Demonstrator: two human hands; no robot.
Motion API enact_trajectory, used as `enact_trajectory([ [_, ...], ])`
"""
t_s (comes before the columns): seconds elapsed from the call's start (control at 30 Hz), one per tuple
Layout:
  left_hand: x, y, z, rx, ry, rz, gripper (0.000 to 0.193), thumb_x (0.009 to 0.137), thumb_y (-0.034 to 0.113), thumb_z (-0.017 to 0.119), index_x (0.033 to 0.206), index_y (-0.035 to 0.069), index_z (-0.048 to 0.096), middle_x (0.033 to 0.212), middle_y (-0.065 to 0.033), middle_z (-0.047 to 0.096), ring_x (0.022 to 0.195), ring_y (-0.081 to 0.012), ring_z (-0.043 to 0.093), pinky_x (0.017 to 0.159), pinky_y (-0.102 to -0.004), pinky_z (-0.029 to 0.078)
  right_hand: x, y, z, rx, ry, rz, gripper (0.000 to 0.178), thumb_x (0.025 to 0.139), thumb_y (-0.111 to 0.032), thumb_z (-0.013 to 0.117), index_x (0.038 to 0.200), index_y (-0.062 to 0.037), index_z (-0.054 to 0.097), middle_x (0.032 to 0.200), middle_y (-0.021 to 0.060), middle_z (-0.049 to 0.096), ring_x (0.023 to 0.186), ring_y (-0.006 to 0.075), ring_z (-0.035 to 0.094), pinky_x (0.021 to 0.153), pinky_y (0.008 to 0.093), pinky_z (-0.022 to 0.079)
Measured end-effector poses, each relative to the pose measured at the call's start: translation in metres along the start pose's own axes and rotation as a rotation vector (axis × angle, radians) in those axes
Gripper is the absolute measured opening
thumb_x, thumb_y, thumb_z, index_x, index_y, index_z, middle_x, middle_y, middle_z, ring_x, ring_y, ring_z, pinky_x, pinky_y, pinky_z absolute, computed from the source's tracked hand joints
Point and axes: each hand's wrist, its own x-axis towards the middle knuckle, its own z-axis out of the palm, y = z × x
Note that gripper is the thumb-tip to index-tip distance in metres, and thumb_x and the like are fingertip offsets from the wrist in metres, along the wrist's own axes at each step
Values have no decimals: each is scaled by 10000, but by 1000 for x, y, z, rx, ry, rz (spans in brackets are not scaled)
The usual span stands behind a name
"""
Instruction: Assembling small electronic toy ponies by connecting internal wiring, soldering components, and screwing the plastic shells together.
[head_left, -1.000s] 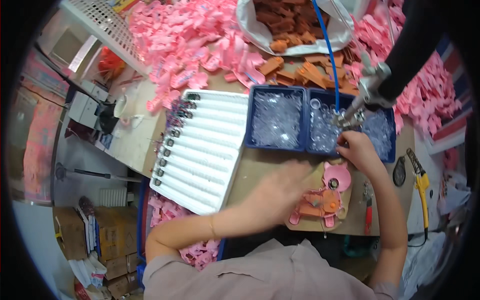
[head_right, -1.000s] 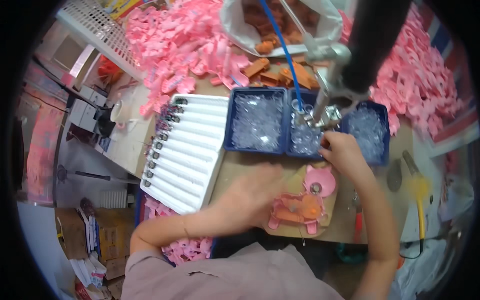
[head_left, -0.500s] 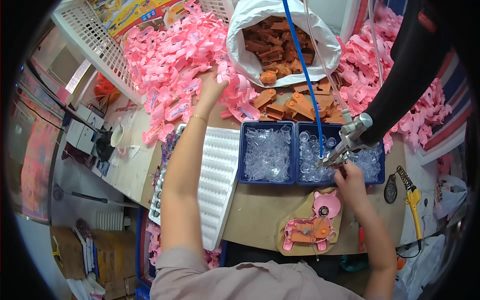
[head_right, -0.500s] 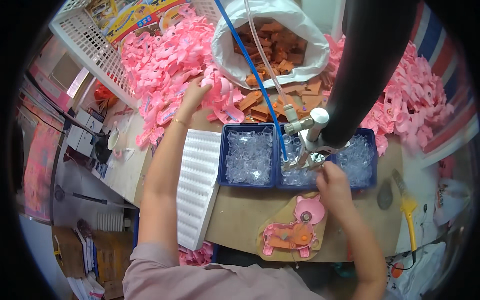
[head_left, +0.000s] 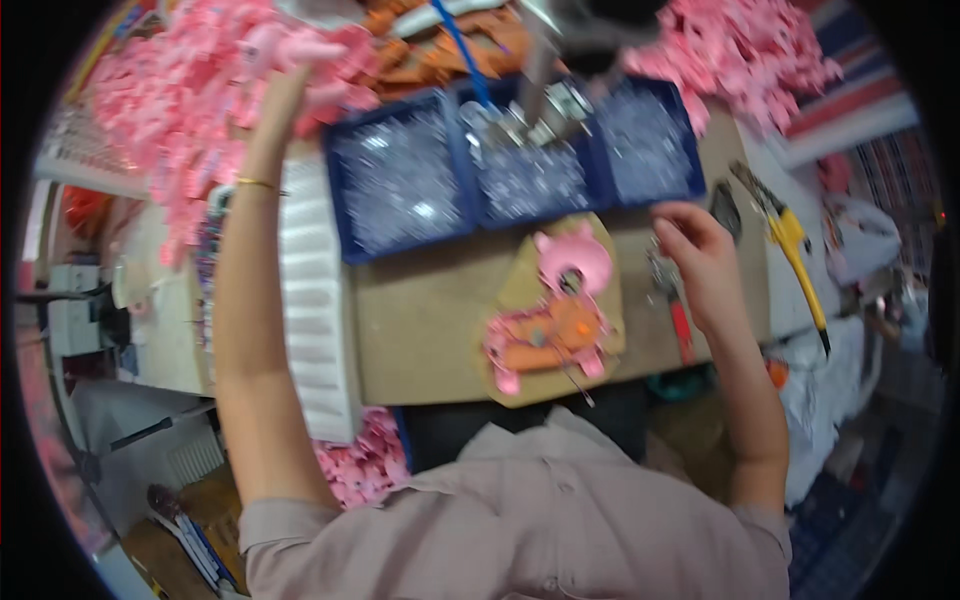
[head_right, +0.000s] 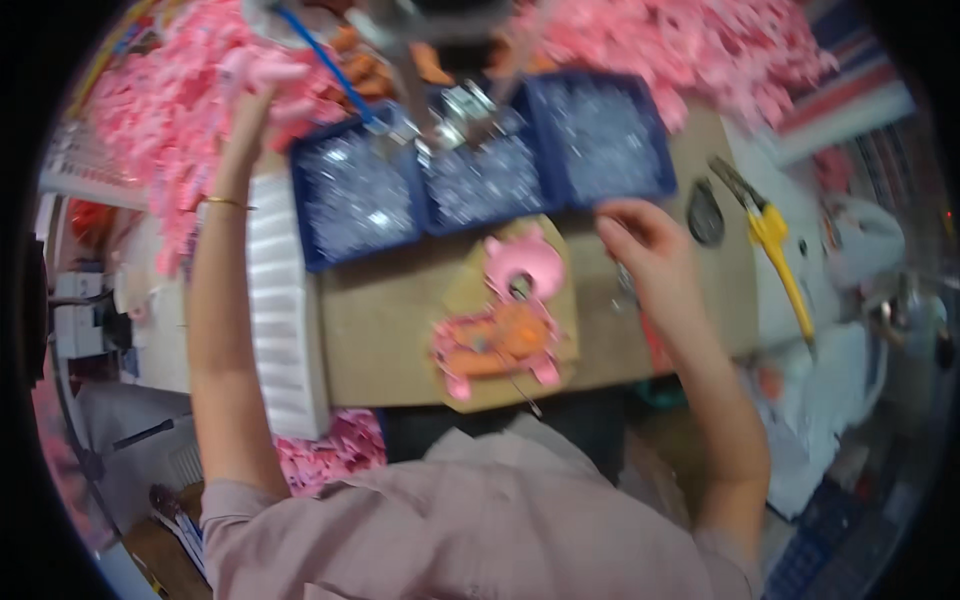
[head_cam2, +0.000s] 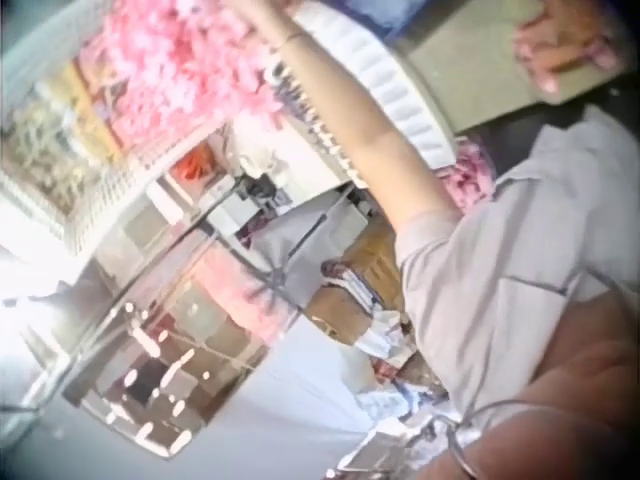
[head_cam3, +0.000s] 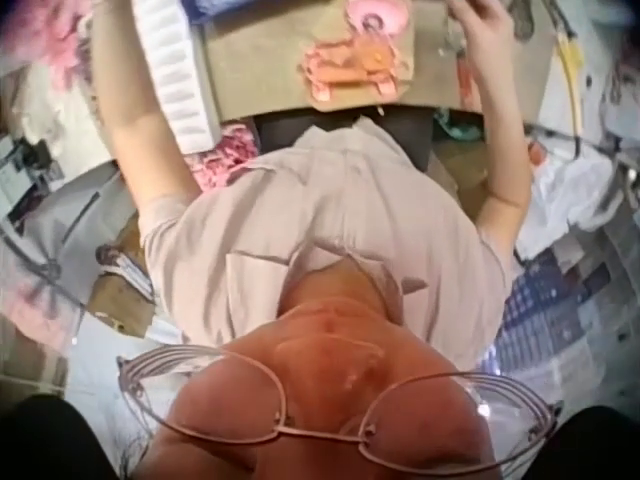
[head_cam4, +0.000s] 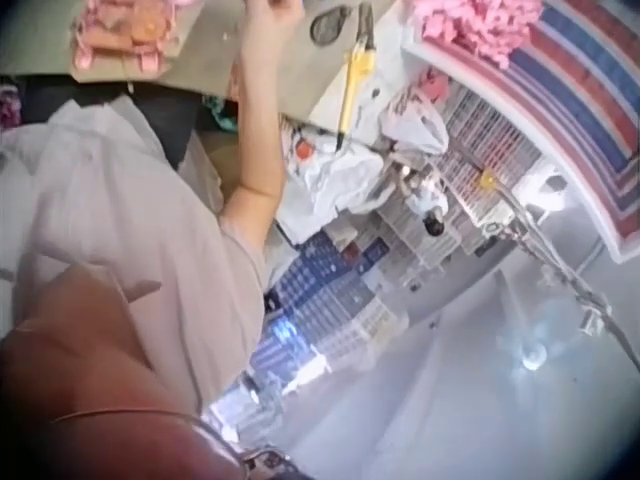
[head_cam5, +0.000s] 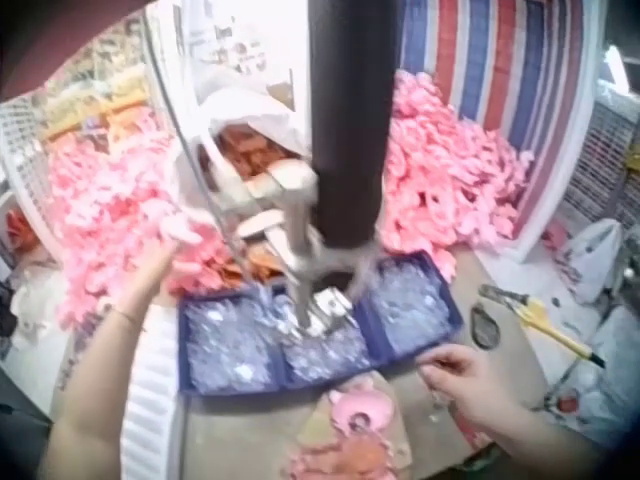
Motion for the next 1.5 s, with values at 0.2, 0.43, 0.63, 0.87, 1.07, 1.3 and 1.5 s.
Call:
enact_trajectory([
  [0.2,-19,-82,-16,245,50,-942,697,719,398,739,1185,-82,544,923,-133,653,859,-211,631,733,-320,515,-53,-9,1,266,-299,114,315,846,-50,635,1149,17,583,1059,48,622,928,110,606,829,257,481],
  [0.43,-26,40,-42,-1098,747,-1152,584,851,230,641,1322,-21,406,1320,-210,455,1147,-349,527,977,-473,472,-88,29,17,-701,-118,-479,252,747,-96,733,961,-3,637,860,94,562,730,241,555,648,324,452],
  [0.63,-101,170,-95,-1211,656,-802,593,873,180,583,1368,-25,329,1429,-240,330,1338,-413,313,1135,-578,229,-85,25,24,-914,-115,-575,246,743,-110,739,944,-4,642,851,90,564,711,239,545,623,334,441],
  [0.87,-161,280,-56,-1420,802,-973,649,887,171,543,1425,-35,243,1436,-188,360,1355,-318,325,1114,-463,298,-86,38,24,-845,-56,-560,294,699,-149,778,932,-18,655,825,84,562,735,246,551,675,335,430],
  [1.07,-160,316,-35,-1519,648,-1120,616,869,139,533,1395,-69,288,1379,-261,417,1277,-302,438,1091,-414,325,-84,27,27,-893,-46,-712,313,692,-112,766,967,-16,649,873,77,592,789,257,563,701,351,431],
  [1.3,-153,325,-16,-1676,390,-1229,481,914,133,524,1332,-67,395,1211,-187,565,1129,-250,568,970,-369,447,-68,24,6,-882,-284,-851,355,726,-52,725,1073,-41,650,1011,100,607,859,250,581,717,354,445],
  [1.5,-127,339,-20,-1504,184,-1224,436,945,192,486,1287,-75,446,1116,-197,615,971,-213,634,849,-318,515,-72,1,9,-787,-411,-1171,331,684,-31,710,1011,-68,676,1103,94,611,880,199,591,707,320,478],
])
